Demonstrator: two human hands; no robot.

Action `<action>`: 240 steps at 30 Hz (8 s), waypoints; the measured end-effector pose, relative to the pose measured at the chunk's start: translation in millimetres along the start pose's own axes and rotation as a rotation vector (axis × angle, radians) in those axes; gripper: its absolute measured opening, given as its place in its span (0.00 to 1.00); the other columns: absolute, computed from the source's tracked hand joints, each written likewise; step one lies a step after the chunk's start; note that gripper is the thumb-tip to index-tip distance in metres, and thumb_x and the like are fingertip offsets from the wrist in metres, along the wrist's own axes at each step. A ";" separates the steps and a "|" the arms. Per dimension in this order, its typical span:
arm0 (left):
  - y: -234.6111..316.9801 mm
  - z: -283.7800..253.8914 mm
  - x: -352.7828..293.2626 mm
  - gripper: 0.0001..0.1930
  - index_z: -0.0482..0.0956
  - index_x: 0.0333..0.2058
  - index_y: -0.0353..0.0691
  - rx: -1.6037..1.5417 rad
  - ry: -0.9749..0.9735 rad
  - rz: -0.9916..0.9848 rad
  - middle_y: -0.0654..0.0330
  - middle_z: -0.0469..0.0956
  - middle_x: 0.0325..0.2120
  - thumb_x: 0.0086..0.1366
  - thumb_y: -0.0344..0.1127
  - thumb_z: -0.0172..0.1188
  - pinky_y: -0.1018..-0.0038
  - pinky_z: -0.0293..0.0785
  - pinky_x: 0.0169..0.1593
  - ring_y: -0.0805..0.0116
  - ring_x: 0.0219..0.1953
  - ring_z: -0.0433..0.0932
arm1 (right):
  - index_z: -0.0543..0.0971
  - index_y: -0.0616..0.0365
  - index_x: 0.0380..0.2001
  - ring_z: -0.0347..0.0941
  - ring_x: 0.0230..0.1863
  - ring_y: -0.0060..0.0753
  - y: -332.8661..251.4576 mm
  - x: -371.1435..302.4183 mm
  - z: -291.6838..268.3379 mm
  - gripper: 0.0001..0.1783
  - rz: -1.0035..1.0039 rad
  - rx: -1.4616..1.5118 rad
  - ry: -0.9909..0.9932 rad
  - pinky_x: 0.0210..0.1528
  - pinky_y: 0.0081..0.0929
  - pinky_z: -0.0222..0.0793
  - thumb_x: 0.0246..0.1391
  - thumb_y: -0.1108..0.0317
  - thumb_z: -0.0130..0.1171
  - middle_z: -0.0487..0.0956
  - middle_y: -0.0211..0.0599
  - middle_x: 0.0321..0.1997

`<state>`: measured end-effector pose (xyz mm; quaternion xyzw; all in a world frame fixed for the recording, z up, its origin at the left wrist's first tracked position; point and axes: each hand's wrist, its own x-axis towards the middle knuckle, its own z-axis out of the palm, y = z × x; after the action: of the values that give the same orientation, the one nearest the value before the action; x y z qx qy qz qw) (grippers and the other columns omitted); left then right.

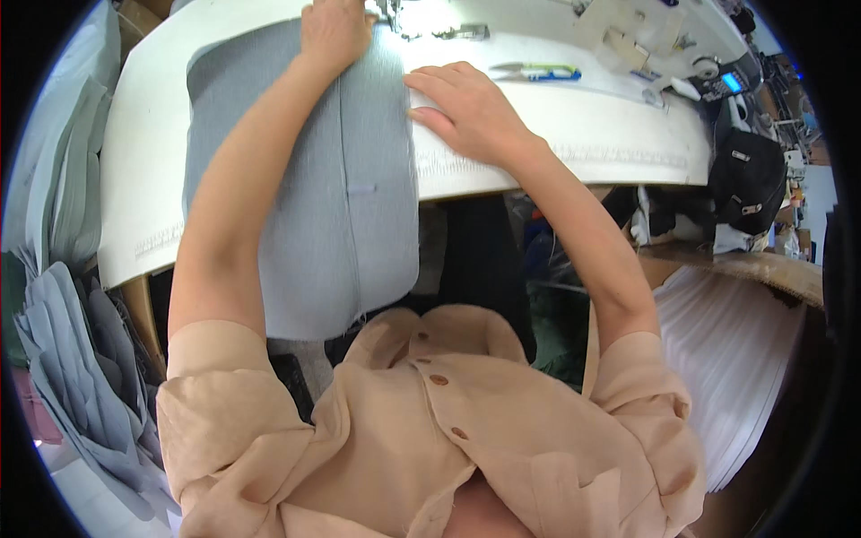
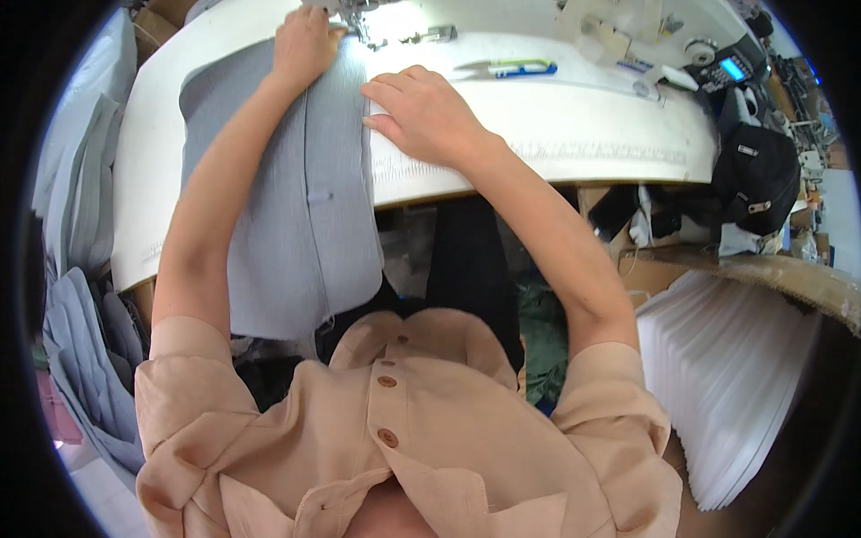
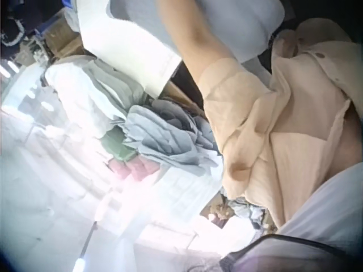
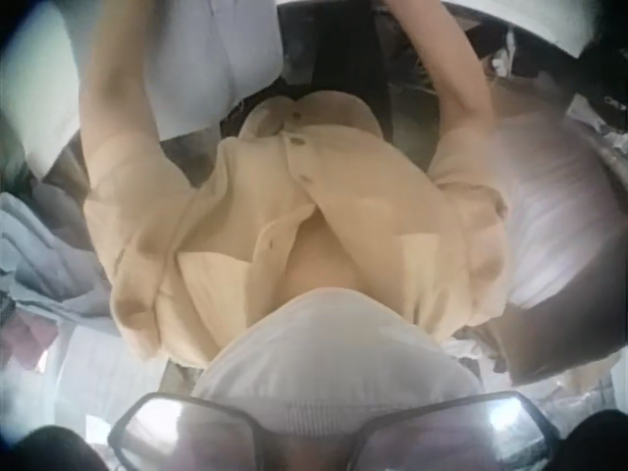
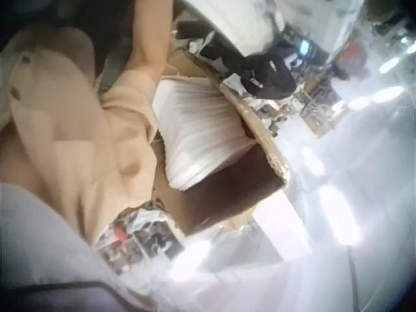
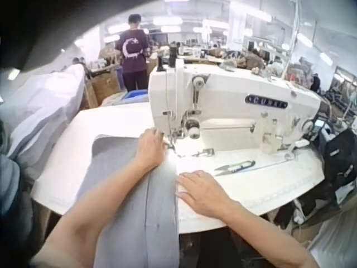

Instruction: Sewing a fabric sleeve for electronic devices using an industrial sewing machine.

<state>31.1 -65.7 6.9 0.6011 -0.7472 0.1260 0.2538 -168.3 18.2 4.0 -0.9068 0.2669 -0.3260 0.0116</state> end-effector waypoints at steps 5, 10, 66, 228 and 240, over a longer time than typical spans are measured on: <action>37.1 -67.9 -80.0 0.25 0.66 0.45 0.38 -0.127 -0.152 0.173 0.49 0.67 0.44 0.52 0.49 0.53 0.55 0.56 0.51 0.51 0.49 0.63 | 0.74 0.59 0.26 0.69 0.25 0.38 -74.7 -83.1 -26.0 0.06 0.132 0.304 0.213 0.29 0.30 0.65 0.39 0.73 0.57 0.74 0.37 0.24; 95.8 -151.7 -206.8 0.48 0.58 0.55 0.44 -0.104 -0.516 0.336 0.55 0.53 0.58 0.34 0.56 0.65 0.37 0.43 0.50 0.56 0.61 0.49 | 0.66 0.59 0.50 0.68 0.45 0.28 -101.1 -129.1 13.0 0.27 0.668 0.834 -0.037 0.48 0.25 0.61 0.44 0.69 0.58 0.72 0.35 0.44; 121.9 -188.3 -227.9 0.12 0.74 0.30 0.38 0.097 -0.244 0.692 0.64 0.66 0.24 0.43 0.30 0.55 0.54 0.53 0.49 0.71 0.38 0.68 | 0.70 0.68 0.24 0.71 0.21 0.33 -118.6 -36.0 -25.3 0.06 1.274 1.330 -0.119 0.20 0.28 0.69 0.45 0.75 0.49 0.72 0.41 0.22; 35.8 -21.1 -49.1 0.06 0.76 0.26 0.38 -0.257 -0.017 0.167 0.58 0.74 0.30 0.53 0.33 0.53 0.67 0.68 0.37 0.58 0.32 0.71 | 0.78 0.50 0.31 0.66 0.37 0.40 26.2 23.6 13.0 0.10 0.188 -0.101 -0.039 0.40 0.32 0.64 0.44 0.63 0.54 0.72 0.37 0.31; 31.9 -4.2 -38.6 0.05 0.74 0.27 0.38 -0.129 0.304 0.277 0.54 0.72 0.27 0.52 0.32 0.55 0.65 0.66 0.37 0.55 0.31 0.70 | 0.77 0.55 0.29 0.67 0.39 0.39 11.1 -4.4 -4.2 0.13 0.106 -0.011 -0.023 0.44 0.33 0.63 0.43 0.59 0.57 0.73 0.37 0.34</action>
<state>7.1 -23.6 -6.4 0.4494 -0.7823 0.2008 0.3818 -179.0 11.5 2.5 -0.8951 0.3162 -0.3131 0.0272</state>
